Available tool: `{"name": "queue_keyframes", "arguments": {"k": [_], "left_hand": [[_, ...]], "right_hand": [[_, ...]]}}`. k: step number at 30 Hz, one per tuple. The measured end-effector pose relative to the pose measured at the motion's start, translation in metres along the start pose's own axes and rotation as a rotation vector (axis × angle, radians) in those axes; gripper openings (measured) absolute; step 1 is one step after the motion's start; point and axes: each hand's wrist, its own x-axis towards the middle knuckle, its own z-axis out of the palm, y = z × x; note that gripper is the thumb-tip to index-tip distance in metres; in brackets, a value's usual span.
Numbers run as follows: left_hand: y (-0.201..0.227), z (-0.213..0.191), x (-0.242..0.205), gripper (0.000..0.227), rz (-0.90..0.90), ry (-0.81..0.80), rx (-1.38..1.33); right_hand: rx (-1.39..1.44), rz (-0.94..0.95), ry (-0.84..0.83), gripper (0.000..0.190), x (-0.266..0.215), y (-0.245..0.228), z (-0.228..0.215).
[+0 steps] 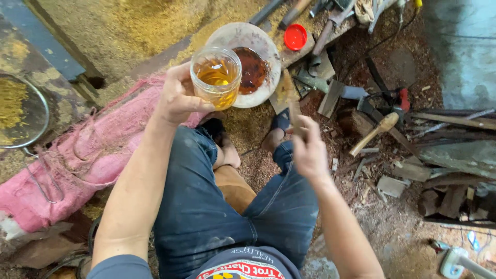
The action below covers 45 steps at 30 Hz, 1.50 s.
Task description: Mix liquid and powder components in a bowl using a stir stick in a woodworking workshop.
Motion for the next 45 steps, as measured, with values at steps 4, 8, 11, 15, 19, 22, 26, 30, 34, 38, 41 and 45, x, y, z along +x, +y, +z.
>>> {"name": "queue_keyframes", "arguments": {"k": [4,8,11,15,19,22,26,30,34,38,41,45], "left_hand": [[-0.01,-0.02,0.005,0.086,-0.011,-0.032,-0.065],[-0.007,-0.02,0.013,0.085,-0.049,-0.084,-0.156],[-0.004,-0.008,0.019,0.085,-0.057,-0.132,-0.223],[-0.01,0.001,0.025,0.086,-0.051,-0.166,-0.221],[-0.005,0.01,0.026,0.088,-0.087,-0.167,-0.132],[0.008,0.017,0.03,0.087,-0.094,-0.167,-0.004],[0.022,0.023,0.03,0.084,-0.072,-0.151,0.137],[0.034,0.032,0.03,0.078,0.04,-0.115,0.358],[0.045,0.049,0.029,0.073,0.162,-0.052,0.556],[0.045,0.058,0.032,0.072,0.244,0.019,0.735],[0.041,0.055,0.036,0.072,0.384,0.079,0.952],[0.054,0.035,0.043,0.07,0.377,0.045,1.013]], "right_hand": [[0.142,0.048,-0.077,0.025,0.017,0.014,-0.056],[0.34,-0.092,-0.081,0.031,0.027,0.005,-0.096],[0.385,-0.146,-0.016,0.035,0.029,-0.026,-0.097],[0.239,-0.344,0.119,0.034,0.027,-0.04,-0.09],[0.136,-0.456,0.126,0.026,0.025,-0.061,-0.093],[0.131,-0.455,0.082,0.025,0.023,-0.06,-0.1],[0.186,-0.456,0.066,0.026,0.02,-0.048,-0.099],[0.284,-0.483,0.067,0.027,0.014,-0.036,-0.089],[0.298,-0.425,0.127,0.028,0.004,-0.028,-0.076],[0.487,-0.248,0.102,0.028,-0.007,-0.023,-0.06],[0.627,-0.192,-0.005,0.03,-0.008,-0.023,-0.061],[0.568,0.081,0.04,0.033,0.017,-0.015,-0.103]]}}
